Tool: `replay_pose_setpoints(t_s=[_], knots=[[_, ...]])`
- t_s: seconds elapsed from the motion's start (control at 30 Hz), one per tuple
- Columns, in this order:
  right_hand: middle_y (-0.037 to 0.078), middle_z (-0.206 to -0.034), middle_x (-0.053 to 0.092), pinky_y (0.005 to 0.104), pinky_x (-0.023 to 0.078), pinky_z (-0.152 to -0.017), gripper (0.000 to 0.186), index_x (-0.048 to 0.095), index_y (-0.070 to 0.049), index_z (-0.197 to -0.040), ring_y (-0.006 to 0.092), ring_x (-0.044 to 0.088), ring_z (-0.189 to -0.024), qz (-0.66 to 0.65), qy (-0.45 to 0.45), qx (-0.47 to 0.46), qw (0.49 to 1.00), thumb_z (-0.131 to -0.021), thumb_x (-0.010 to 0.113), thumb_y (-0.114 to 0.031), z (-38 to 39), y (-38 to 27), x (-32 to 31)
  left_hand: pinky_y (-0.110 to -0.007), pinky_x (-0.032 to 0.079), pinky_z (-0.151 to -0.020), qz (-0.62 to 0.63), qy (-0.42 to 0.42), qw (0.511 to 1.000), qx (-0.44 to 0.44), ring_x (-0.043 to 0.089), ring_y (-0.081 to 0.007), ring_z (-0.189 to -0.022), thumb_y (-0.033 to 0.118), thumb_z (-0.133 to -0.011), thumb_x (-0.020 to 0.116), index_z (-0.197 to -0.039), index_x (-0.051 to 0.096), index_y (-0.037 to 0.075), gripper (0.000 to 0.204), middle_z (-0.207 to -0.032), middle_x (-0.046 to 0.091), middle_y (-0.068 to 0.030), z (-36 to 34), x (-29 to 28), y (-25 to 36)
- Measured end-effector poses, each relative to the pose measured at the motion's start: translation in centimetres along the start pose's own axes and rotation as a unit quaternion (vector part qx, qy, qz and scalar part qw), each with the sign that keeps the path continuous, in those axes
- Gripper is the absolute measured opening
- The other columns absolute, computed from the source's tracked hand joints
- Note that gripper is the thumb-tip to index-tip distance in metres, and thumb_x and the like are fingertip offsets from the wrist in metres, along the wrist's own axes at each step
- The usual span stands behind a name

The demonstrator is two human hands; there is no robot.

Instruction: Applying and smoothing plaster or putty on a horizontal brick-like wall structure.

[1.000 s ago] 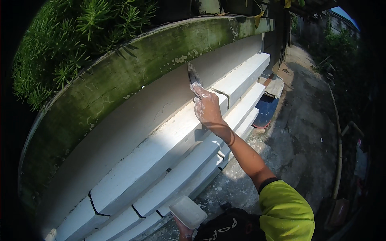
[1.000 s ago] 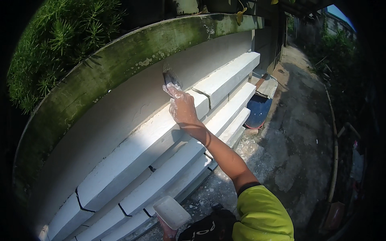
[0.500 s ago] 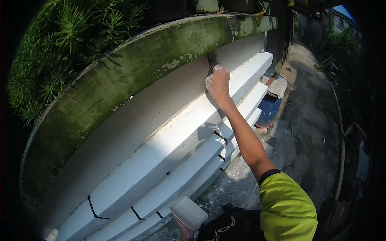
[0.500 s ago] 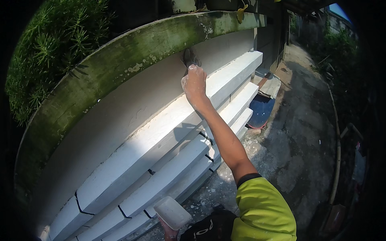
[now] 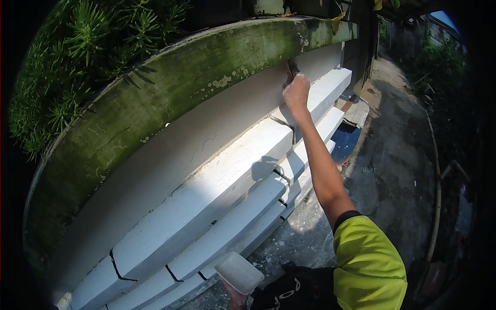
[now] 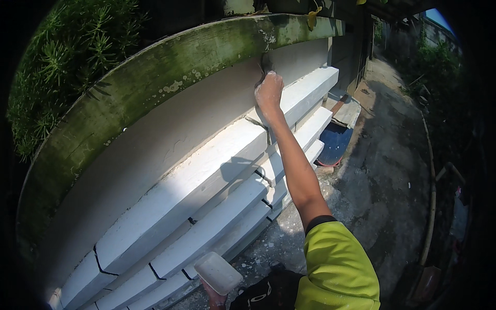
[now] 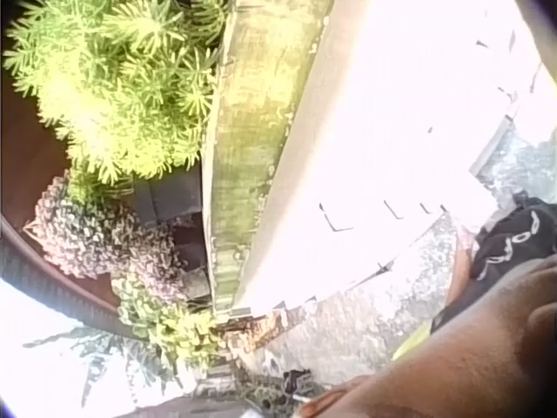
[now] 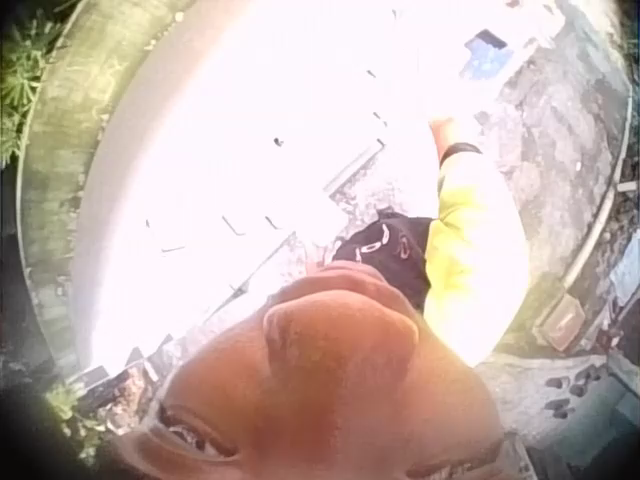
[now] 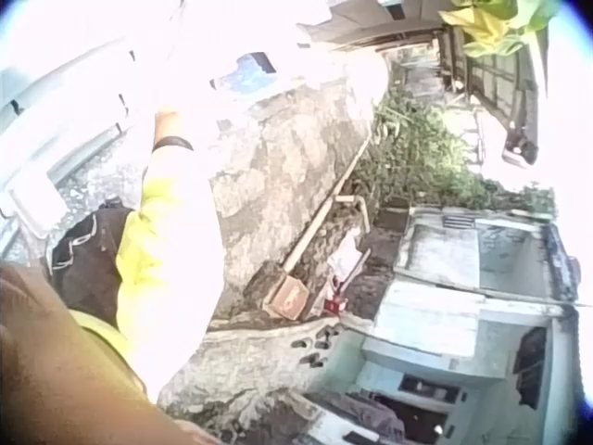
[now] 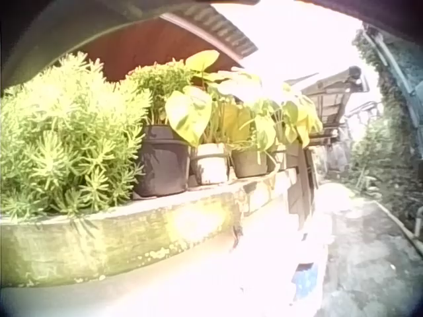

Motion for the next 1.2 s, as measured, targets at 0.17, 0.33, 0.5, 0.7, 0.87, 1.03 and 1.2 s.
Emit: replay_pose_setpoints(t_s=[0.17, 0.33, 0.5, 0.7, 0.87, 1.03, 1.2], knots=[[0.025, -0.096, 0.062, 0.0393, 0.049, -0.078, 0.043, 0.059, 0.003, -0.109, 0.0404, 0.060, -0.087, -0.285, -0.150, -0.205, 0.924, -0.068, 0.048, 0.008, 10.3, -9.7, -6.2, -0.047, 0.048, -0.088, 0.019, -0.018, 0.999, -0.018, 0.056, -0.0280, -0.105, 0.066, -0.088, 0.030, -0.130, 0.042, 0.016, 0.067, -0.119, 0.054, -0.0067, -0.1, -0.2, 0.0], [0.026, -0.094, 0.063, 0.0373, 0.049, -0.078, 0.045, 0.058, 0.003, -0.113, 0.0357, 0.063, -0.086, -0.263, -0.133, -0.071, 0.953, -0.070, 0.049, 0.009, 8.5, -6.7, -7.6, -0.054, 0.045, -0.090, 0.026, -0.038, 0.999, -0.012, 0.054, -0.0348, -0.109, 0.069, -0.085, 0.030, -0.135, 0.037, 0.014, 0.074, -0.126, 0.051, -0.0117, -0.4, -1.6, 0.7], [0.027, -0.087, 0.063, 0.0418, 0.048, -0.075, 0.037, 0.057, 0.008, -0.111, 0.0395, 0.062, -0.082, -0.077, -0.014, 0.059, 0.995, -0.074, 0.055, 0.003, 3.6, -0.1, -1.7, -0.048, 0.046, -0.090, 0.010, -0.034, 0.999, -0.018, 0.054, -0.0287, -0.110, 0.067, -0.087, 0.031, -0.133, 0.039, 0.015, 0.070, -0.124, 0.052, -0.0070, 0.9, -0.8, 1.4], [0.028, -0.090, 0.062, 0.0348, 0.048, -0.074, 0.032, 0.054, 0.010, -0.110, 0.0420, 0.060, -0.082, -0.257, -0.205, -0.044, 0.943, -0.082, 0.056, -0.005, 13.0, -12.1, -5.7, -0.049, 0.046, -0.091, 0.034, -0.036, 0.999, -0.009, 0.053, -0.0301, -0.111, 0.067, -0.086, 0.031, -0.134, 0.038, 0.014, 0.072, -0.125, 0.051, -0.0083, 2.1, -0.8, 2.5], [0.023, -0.097, 0.064, 0.0346, 0.047, -0.084, 0.032, 0.056, 0.006, -0.112, 0.0326, 0.064, -0.089, -0.291, -0.177, -0.053, 0.939, -0.081, 0.053, -0.003, 13.6, -12.8, -9.3, -0.052, 0.044, -0.091, 0.029, -0.042, 0.998, -0.037, 0.053, -0.0305, -0.110, 0.067, -0.086, 0.032, -0.135, 0.037, 0.016, 0.070, -0.126, 0.051, -0.0079, 1.8, -2.2, 3.0], [0.024, -0.087, 0.064, 0.0395, 0.048, -0.073, 0.029, 0.058, 0.005, -0.106, 0.0369, 0.063, -0.080, -0.188, 0.044, 0.010, 0.981, -0.078, 0.051, 0.004, 7.3, -9.6, -7.4, -0.052, 0.045, -0.091, 0.011, -0.072, 0.997, -0.034, 0.053, -0.0302, -0.112, 0.066, -0.087, 0.032, -0.135, 0.037, 0.015, 0.070, -0.128, 0.050, -0.0083, 2.6, -1.6, 4.1], [0.024, -0.087, 0.064, 0.0359, 0.050, -0.073, 0.030, 0.059, 0.004, -0.105, 0.0347, 0.064, -0.079, -0.208, -0.167, -0.026, 0.964, -0.076, 0.053, 0.003, 14.3, -19.3, -8.0, -0.049, 0.044, -0.094, -0.007, -0.082, 0.996, -0.040, 0.052, -0.0295, -0.113, 0.065, -0.088, 0.030, -0.137, 0.035, 0.015, 0.070, -0.129, 0.049, -0.0087, 2.3, -3.1, 4.0]])
Point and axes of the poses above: each hand's wrist, its own z-axis away from the middle knuckle, its own x-axis out of the palm, y = z × x, the point moved 3 cm from there along -z, towards the middle knuckle
